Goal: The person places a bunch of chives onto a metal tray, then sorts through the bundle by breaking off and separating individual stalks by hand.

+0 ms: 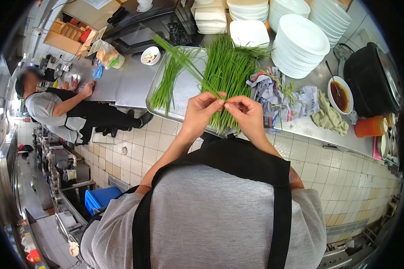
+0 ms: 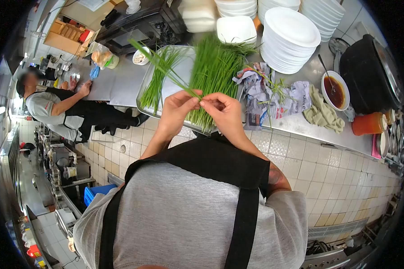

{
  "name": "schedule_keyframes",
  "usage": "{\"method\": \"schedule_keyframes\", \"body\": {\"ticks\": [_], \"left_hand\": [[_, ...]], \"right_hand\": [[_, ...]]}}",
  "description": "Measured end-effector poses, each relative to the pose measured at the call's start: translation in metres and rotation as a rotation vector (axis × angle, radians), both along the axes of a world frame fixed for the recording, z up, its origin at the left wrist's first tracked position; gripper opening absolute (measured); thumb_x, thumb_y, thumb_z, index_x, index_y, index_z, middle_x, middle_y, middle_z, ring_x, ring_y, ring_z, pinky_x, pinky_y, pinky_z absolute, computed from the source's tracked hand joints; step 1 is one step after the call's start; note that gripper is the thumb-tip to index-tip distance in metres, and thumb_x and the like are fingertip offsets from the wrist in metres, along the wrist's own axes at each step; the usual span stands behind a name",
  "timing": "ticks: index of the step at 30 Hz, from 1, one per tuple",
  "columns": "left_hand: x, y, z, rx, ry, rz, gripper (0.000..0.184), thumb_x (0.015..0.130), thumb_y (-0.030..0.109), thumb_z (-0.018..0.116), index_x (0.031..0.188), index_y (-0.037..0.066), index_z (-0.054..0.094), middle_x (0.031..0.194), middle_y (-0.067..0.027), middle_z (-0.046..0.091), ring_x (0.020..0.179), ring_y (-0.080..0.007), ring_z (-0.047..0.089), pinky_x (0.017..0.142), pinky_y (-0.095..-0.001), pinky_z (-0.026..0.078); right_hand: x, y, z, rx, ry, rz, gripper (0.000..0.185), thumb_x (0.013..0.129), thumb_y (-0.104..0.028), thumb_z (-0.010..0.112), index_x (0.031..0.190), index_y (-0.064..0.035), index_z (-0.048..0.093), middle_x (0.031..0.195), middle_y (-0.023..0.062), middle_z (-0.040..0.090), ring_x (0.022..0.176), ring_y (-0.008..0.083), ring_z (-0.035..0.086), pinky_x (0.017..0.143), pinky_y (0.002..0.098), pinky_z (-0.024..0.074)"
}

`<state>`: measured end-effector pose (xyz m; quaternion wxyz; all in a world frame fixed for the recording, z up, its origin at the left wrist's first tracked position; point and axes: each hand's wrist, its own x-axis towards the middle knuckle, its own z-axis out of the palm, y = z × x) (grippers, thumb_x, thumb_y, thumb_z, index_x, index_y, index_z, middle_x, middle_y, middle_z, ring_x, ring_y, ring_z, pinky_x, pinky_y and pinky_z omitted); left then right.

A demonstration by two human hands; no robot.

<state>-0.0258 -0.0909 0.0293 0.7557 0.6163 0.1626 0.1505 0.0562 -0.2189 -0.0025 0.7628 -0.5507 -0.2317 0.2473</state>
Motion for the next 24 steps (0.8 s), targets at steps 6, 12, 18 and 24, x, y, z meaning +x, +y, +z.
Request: {"method": "schedule_keyframes", "body": {"ticks": [6,12,18,24], "left_hand": [[0.0,-0.002,0.0,0.062,0.016,-0.002,0.009,0.086,0.004,0.059,0.091,-0.003,0.062,0.099,-0.0094,0.064,0.078,-0.0092,0.057,0.073,-0.024,0.048],[0.001,-0.004,0.002,0.102,0.037,-0.018,0.008,0.086,0.004,0.059,0.09,-0.003,0.061,0.092,-0.0075,0.064,0.078,-0.0082,0.057,0.073,-0.023,0.048],[0.004,-0.006,0.001,0.081,0.017,0.003,0.008,0.087,0.005,0.058,0.088,-0.002,0.061,0.089,-0.006,0.064,0.077,-0.0076,0.057,0.071,-0.0227,0.047],[0.004,-0.003,-0.005,0.072,0.021,-0.038,0.01,0.088,0.007,0.057,0.092,-0.002,0.06,0.089,-0.0056,0.063,0.077,-0.0083,0.057,0.072,-0.0236,0.048]], "right_hand": [[0.0,0.0,0.001,-0.059,-0.055,-0.071,0.008,0.079,-0.006,0.067,0.083,0.0006,0.067,0.07,-0.0011,0.062,0.062,0.0015,0.051,0.055,0.0176,0.04],[0.003,-0.002,-0.002,-0.1,-0.131,-0.092,0.007,0.078,-0.007,0.067,0.082,-0.0012,0.067,0.07,0.0001,0.062,0.06,0.0023,0.051,0.052,0.0185,0.0379],[0.007,0.0,-0.006,-0.05,-0.101,-0.081,0.006,0.077,-0.006,0.067,0.079,-0.0011,0.066,0.07,0.0,0.06,0.06,0.0039,0.051,0.052,0.0189,0.0378],[0.013,-0.004,-0.01,-0.007,0.15,0.071,0.003,0.078,-0.006,0.066,0.079,-0.003,0.065,0.07,-0.001,0.059,0.061,0.0036,0.051,0.054,0.0177,0.037]]}}
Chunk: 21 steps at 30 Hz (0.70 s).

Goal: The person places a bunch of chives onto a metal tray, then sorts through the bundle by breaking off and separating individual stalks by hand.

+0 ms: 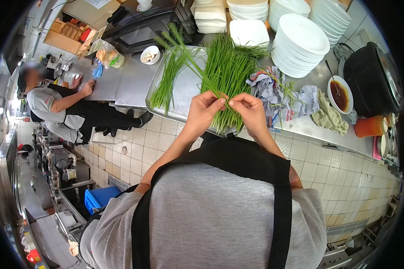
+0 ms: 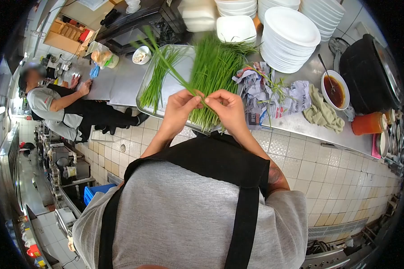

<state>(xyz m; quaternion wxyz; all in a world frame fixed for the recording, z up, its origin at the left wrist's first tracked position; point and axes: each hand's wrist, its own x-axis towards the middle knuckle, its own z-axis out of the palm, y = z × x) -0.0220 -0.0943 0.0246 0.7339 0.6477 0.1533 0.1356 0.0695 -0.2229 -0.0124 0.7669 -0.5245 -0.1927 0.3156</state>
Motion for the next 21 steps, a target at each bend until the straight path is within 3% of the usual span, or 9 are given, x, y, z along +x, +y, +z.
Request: {"method": "schedule_keyframes", "body": {"ticks": [2,5,6,10,13,16,19,21], "left_hand": [[0.0,-0.001,-0.001,-0.033,-0.015,-0.014,0.012,0.088,0.007,0.056,0.095,-0.001,0.06,0.09,-0.0052,0.063,0.077,-0.0088,0.057,0.072,-0.0241,0.048],[0.001,-0.001,-0.004,-0.072,-0.048,-0.031,0.013,0.088,0.008,0.056,0.098,-0.001,0.059,0.09,-0.0045,0.062,0.077,-0.0096,0.058,0.072,-0.0248,0.049],[0.001,0.0,-0.005,-0.069,-0.045,-0.022,0.013,0.088,0.008,0.056,0.098,-0.001,0.059,0.09,-0.0044,0.062,0.077,-0.0097,0.058,0.072,-0.0247,0.049],[0.0,0.004,-0.008,-0.117,-0.045,0.02,0.011,0.088,0.007,0.056,0.096,0.0,0.059,0.088,-0.0042,0.061,0.074,-0.0102,0.057,0.071,-0.0245,0.048],[0.002,0.003,-0.011,-0.189,-0.046,0.081,0.01,0.088,0.007,0.056,0.095,0.0,0.059,0.087,-0.0043,0.061,0.073,-0.0105,0.057,0.069,-0.024,0.048],[0.004,0.001,-0.012,-0.214,-0.036,0.146,0.011,0.088,0.006,0.056,0.095,0.0,0.06,0.085,-0.0047,0.06,0.072,-0.0105,0.057,0.068,-0.0233,0.048],[0.006,0.0,-0.013,-0.188,-0.023,0.166,0.013,0.087,0.006,0.057,0.098,-0.001,0.06,0.084,-0.0047,0.06,0.071,-0.0103,0.057,0.067,-0.0227,0.047],[0.005,-0.001,-0.012,-0.156,-0.02,0.168,0.014,0.087,0.006,0.057,0.099,-0.002,0.06,0.083,-0.0045,0.06,0.071,-0.01,0.057,0.067,-0.0227,0.047]], "right_hand": [[0.0,-0.001,0.001,0.0,0.081,0.026,0.005,0.079,-0.009,0.064,0.08,-0.0042,0.064,0.069,-0.0014,0.058,0.061,0.0039,0.051,0.056,0.0182,0.0375],[0.003,-0.001,0.006,0.026,0.425,-0.079,0.01,0.082,-0.015,0.059,0.078,-0.006,0.061,0.066,-0.0011,0.056,0.062,0.0055,0.051,0.058,0.0205,0.0381],[0.006,-0.004,0.008,-0.052,0.347,-0.127,0.011,0.084,-0.018,0.056,0.078,-0.0086,0.058,0.066,-0.002,0.055,0.064,0.0066,0.051,0.058,0.0222,0.0378],[0.026,-0.014,-0.018,0.122,0.23,-0.301,0.013,0.087,-0.017,0.053,0.081,-0.0074,0.06,0.072,-0.0009,0.057,0.066,0.0074,0.051,0.058,0.0207,0.0368],[0.02,-0.011,-0.004,-0.132,0.001,-0.444,0.017,0.09,-0.02,0.053,0.095,-0.0052,0.06,0.085,0.0018,0.06,0.076,0.0066,0.053,0.062,0.0222,0.0384],[0.003,-0.002,0.007,-0.069,-0.137,-0.371,0.022,0.089,-0.018,0.056,0.103,-0.0018,0.062,0.086,0.0023,0.062,0.077,0.0063,0.055,0.064,0.0215,0.041],[-0.002,-0.005,0.0,-0.199,-0.232,-0.033,0.018,0.087,-0.013,0.059,0.101,-0.0034,0.065,0.081,0.0011,0.063,0.072,0.0072,0.057,0.063,0.0208,0.0435],[-0.009,-0.002,0.005,-0.25,-0.404,-0.115,0.011,0.083,-0.007,0.063,0.09,-0.0012,0.067,0.075,0.0034,0.063,0.065,0.0082,0.057,0.058,0.0211,0.044]]}}
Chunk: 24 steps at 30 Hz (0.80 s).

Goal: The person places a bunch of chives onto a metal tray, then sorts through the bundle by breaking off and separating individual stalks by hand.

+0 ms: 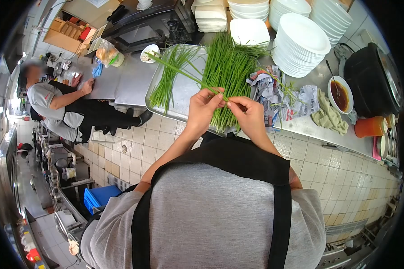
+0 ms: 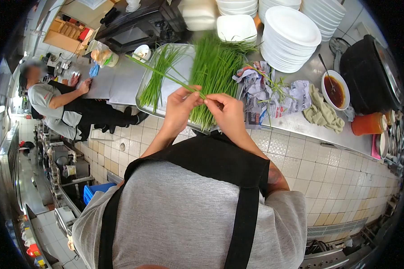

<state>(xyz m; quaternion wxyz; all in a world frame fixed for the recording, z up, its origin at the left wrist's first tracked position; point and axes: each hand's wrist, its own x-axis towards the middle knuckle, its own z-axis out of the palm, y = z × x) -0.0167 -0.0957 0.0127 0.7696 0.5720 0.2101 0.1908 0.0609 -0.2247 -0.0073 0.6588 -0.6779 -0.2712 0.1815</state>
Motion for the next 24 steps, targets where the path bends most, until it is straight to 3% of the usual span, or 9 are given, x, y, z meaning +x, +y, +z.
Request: {"method": "schedule_keyframes", "body": {"ticks": [5,8,14,21,24], "left_hand": [[-0.004,0.001,0.003,0.077,0.061,0.007,0.017,0.087,0.007,0.059,0.101,-0.003,0.061,0.079,-0.0039,0.062,0.07,-0.0095,0.057,0.068,-0.0234,0.048],[-0.005,-0.001,0.001,0.084,0.009,0.023,0.016,0.087,0.009,0.059,0.097,-0.003,0.062,0.077,-0.004,0.062,0.07,-0.0098,0.058,0.069,-0.0233,0.048],[0.002,-0.015,0.004,0.023,-0.155,0.08,0.013,0.087,0.006,0.058,0.094,-0.003,0.064,0.087,-0.0062,0.061,0.077,-0.012,0.061,0.072,-0.0234,0.049],[0.018,-0.025,0.009,0.307,-0.233,0.152,0.012,0.084,0.0,0.059,0.094,-0.004,0.064,0.096,-0.0078,0.056,0.079,-0.0129,0.06,0.069,-0.0242,0.05],[0.019,-0.033,0.018,0.495,-0.156,0.214,0.012,0.082,-0.001,0.061,0.093,-0.001,0.066,0.09,-0.0081,0.057,0.076,-0.0133,0.059,0.064,-0.024,0.049]], "right_hand": [[0.002,0.001,0.009,-0.043,-0.365,-0.013,0.01,0.076,-0.006,0.065,0.084,-0.0004,0.066,0.073,0.0079,0.061,0.059,0.0133,0.057,0.052,0.0248,0.0434],[0.003,0.004,0.005,0.029,-0.387,-0.067,0.01,0.075,-0.004,0.065,0.084,0.0005,0.066,0.075,0.0078,0.06,0.062,0.0127,0.056,0.053,0.0249,0.0429],[0.007,0.013,-0.007,0.223,-0.066,-0.168,0.01,0.079,-0.005,0.063,0.085,0.0021,0.065,0.077,0.0061,0.059,0.067,0.0109,0.054,0.059,0.0221,0.0413],[0.004,0.025,0.013,0.439,0.827,-0.171,0.01,0.085,-0.011,0.058,0.086,-0.0023,0.064,0.076,0.0002,0.057,0.067,0.0068,0.05,0.056,0.0227,0.0425],[0.008,0.026,0.009,0.435,0.93,-0.181,0.011,0.086,-0.013,0.057,0.085,-0.0041,0.063,0.076,0.0001,0.057,0.068,0.0066,0.051,0.056,0.0238,0.0449]]}}
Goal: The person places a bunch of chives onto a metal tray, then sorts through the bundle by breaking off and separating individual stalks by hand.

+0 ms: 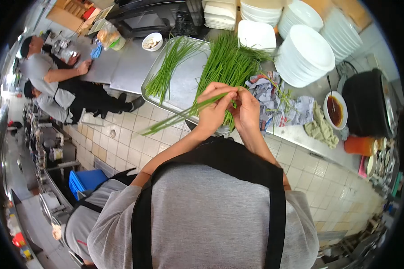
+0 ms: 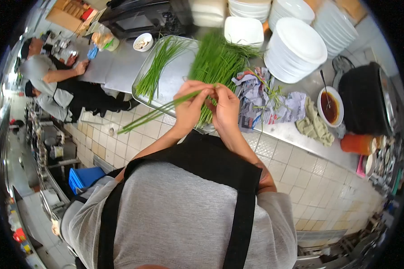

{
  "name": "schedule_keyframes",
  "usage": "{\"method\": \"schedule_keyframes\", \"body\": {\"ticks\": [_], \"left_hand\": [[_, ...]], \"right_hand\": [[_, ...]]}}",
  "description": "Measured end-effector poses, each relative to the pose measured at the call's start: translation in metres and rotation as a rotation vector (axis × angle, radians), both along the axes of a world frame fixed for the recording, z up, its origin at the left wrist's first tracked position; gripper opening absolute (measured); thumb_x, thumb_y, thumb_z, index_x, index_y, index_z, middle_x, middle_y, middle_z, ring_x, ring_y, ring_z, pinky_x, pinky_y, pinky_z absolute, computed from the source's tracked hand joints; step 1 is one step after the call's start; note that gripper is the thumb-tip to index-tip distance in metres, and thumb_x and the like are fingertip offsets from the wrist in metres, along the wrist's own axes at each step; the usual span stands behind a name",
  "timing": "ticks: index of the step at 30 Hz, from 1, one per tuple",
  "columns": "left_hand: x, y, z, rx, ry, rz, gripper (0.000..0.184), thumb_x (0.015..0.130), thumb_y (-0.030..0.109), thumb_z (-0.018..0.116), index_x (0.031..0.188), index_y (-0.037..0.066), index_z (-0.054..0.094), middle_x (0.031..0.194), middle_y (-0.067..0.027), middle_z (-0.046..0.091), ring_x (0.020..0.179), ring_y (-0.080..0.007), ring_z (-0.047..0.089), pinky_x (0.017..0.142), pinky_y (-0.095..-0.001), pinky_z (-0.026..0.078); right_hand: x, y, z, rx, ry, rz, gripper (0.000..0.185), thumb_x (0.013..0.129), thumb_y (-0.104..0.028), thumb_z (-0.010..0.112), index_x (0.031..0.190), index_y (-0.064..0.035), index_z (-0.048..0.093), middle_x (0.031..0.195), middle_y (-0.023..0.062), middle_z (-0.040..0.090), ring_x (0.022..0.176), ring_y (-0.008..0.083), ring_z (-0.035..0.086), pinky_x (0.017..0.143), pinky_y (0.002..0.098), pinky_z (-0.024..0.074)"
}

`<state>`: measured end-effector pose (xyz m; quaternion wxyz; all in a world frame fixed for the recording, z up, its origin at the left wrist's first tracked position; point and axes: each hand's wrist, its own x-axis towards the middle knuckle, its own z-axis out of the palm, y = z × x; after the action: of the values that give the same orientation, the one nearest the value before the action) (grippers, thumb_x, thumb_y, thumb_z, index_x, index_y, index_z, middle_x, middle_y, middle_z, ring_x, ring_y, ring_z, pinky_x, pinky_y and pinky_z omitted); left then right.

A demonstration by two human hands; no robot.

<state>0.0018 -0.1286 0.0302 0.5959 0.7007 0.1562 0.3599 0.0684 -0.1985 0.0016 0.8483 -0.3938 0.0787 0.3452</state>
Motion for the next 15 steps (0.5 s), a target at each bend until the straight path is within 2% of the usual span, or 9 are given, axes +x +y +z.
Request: {"method": "schedule_keyframes", "body": {"ticks": [1,4,7,10,11,12,14,15], "left_hand": [[-0.001,0.001,-0.007,0.081,0.015,0.029,0.012,0.081,-0.001,0.062,0.092,0.0,0.067,0.088,-0.0081,0.058,0.075,-0.0136,0.059,0.062,-0.0239,0.048],[-0.01,-0.003,-0.011,0.18,0.051,0.032,0.014,0.077,0.0,0.065,0.091,0.0,0.068,0.084,-0.009,0.059,0.074,-0.0152,0.057,0.063,-0.0248,0.046],[-0.018,-0.005,-0.026,0.239,0.041,-0.044,0.015,0.076,0.0,0.066,0.091,0.0,0.068,0.084,-0.0099,0.061,0.071,-0.0172,0.059,0.061,-0.0265,0.047],[-0.022,-0.001,-0.021,0.163,0.037,-0.102,0.015,0.076,0.0,0.066,0.09,-0.001,0.068,0.083,-0.0095,0.061,0.07,-0.0169,0.059,0.061,-0.0264,0.047],[-0.021,0.003,-0.027,0.238,0.003,-0.101,0.014,0.077,0.002,0.065,0.091,-0.001,0.068,0.083,-0.0101,0.061,0.07,-0.0163,0.059,0.06,-0.0258,0.047],[-0.022,0.009,-0.026,0.211,-0.001,-0.108,0.014,0.077,0.003,0.065,0.091,0.0,0.068,0.084,-0.0098,0.061,0.07,-0.016,0.059,0.06,-0.0251,0.048],[-0.023,0.021,-0.023,0.159,-0.011,-0.127,0.013,0.078,0.005,0.065,0.091,0.001,0.068,0.085,-0.0091,0.061,0.071,-0.0153,0.06,0.06,-0.0239,0.048],[-0.024,0.026,-0.022,-0.053,0.037,-0.104,0.014,0.081,0.008,0.064,0.091,0.0,0.068,0.085,-0.0098,0.064,0.068,-0.0156,0.061,0.06,-0.023,0.05]], "right_hand": [[0.0,0.001,-0.006,-0.017,-0.02,-0.007,0.011,0.085,-0.013,0.057,0.084,-0.0037,0.062,0.075,0.0005,0.057,0.064,0.0079,0.051,0.054,0.0234,0.0435],[0.007,-0.014,-0.026,-0.577,-1.095,-0.115,0.01,0.085,-0.013,0.057,0.083,-0.0039,0.061,0.073,0.0,0.055,0.059,0.01,0.05,0.053,0.0227,0.042],[0.005,-0.028,-0.043,-0.552,-1.094,-0.087,0.011,0.085,-0.012,0.055,0.081,-0.003,0.059,0.068,-0.0006,0.051,0.053,0.0097,0.045,0.048,0.0218,0.037],[0.001,-0.028,-0.048,-0.197,-0.173,0.064,0.011,0.084,-0.011,0.052,0.08,-0.0022,0.058,0.061,-0.0016,0.045,0.049,0.0073,0.039,0.045,0.0214,0.0318],[0.011,-0.026,-0.06,-0.193,-0.014,0.023,0.013,0.085,-0.01,0.049,0.078,-0.0015,0.056,0.056,-0.0026,0.041,0.047,0.0059,0.034,0.043,0.0216,0.0281],[0.017,-0.027,-0.057,-0.222,-0.025,-0.04,0.013,0.086,-0.01,0.049,0.078,-0.0013,0.057,0.056,-0.0028,0.042,0.047,0.0054,0.034,0.043,0.0212,0.0279],[0.043,-0.046,-0.082,-0.377,-0.388,-0.044,0.012,0.085,-0.009,0.053,0.082,-0.0001,0.06,0.062,-0.0007,0.05,0.053,0.0078,0.044,0.046,0.0227,0.0356],[0.061,-0.056,-0.098,-0.535,-0.62,-0.152,0.012,0.083,-0.01,0.057,0.087,-0.0003,0.062,0.066,0.0023,0.055,0.057,0.0125,0.05,0.052,0.0251,0.0405]]}}
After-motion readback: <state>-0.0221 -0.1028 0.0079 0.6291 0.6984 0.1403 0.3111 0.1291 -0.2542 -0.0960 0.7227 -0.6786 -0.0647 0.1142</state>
